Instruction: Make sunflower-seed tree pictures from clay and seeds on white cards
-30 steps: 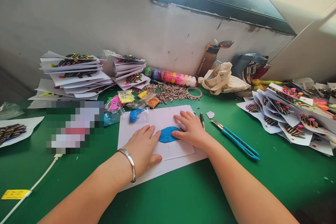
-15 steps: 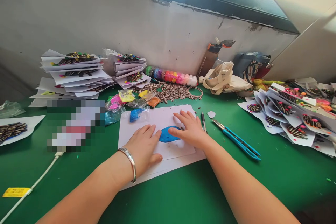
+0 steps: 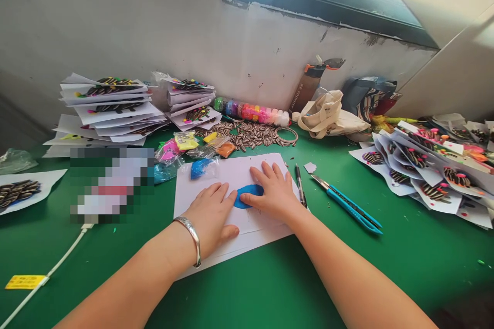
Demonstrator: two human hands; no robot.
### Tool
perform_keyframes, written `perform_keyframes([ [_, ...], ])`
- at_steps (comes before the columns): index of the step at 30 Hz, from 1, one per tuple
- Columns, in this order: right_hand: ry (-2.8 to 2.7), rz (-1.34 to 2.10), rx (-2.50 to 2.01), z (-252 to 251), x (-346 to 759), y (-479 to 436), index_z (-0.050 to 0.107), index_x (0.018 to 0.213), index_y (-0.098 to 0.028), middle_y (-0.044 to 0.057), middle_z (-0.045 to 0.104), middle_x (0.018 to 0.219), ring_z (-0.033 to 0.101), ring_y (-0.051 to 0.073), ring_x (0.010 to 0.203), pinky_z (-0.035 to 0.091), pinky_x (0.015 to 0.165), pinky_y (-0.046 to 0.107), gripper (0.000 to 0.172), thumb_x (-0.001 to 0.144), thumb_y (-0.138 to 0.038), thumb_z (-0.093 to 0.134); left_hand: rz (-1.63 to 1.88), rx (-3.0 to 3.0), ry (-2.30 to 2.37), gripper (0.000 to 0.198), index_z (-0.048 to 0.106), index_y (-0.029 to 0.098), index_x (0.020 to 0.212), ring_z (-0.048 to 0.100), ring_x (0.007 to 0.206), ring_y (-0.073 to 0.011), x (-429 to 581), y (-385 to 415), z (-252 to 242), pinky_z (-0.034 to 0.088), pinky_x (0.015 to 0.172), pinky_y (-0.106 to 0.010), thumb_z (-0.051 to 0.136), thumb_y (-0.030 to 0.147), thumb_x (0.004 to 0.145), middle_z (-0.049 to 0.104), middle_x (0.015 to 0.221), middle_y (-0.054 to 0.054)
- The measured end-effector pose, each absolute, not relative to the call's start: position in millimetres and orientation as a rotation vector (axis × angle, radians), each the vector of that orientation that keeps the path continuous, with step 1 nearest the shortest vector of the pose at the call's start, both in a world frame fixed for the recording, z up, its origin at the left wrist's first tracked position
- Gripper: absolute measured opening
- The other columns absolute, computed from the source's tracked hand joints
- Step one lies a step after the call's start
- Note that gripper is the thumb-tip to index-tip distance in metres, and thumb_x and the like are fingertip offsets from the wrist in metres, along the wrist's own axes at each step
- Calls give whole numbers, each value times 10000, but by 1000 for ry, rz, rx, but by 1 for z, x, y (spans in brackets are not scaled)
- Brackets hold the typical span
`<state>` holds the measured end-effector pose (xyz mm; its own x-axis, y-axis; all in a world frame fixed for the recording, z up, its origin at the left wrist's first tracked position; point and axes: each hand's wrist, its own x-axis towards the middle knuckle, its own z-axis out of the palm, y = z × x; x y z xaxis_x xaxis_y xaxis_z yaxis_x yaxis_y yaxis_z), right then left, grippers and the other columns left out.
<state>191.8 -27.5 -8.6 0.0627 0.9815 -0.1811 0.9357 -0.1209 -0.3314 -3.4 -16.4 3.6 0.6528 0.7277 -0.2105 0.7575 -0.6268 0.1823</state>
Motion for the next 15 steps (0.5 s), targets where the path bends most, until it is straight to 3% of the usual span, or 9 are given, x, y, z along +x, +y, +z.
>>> perform_keyframes([
  [7,-1989,562,-2170,-12,192,-28,330,1422,-370,43,139,1568,-6,329,1430,-10,1090,598,789,762,-802,323,-220,2599,1180,728,384,144,1400,281,1366,-348,-2,-16,13,283,1098,-472,586,435,765,355,1476,-168],
  [11,-2029,458,-2186,-16,188,-28,281,1446,-357,67,109,1572,-16,363,1422,-24,1072,625,886,700,-817,415,-216,2577,1171,740,398,108,1389,267,1371,-353,-3,-16,11,270,1106,-473,591,440,757,345,1479,-185],
  [15,-2038,484,-2210,-13,185,-28,273,1444,-369,61,105,1573,-14,366,1422,2,1070,627,834,739,-805,359,-134,2593,1168,726,440,126,1358,285,1360,-358,-6,-14,4,287,1093,-483,608,455,733,365,1468,-178],
])
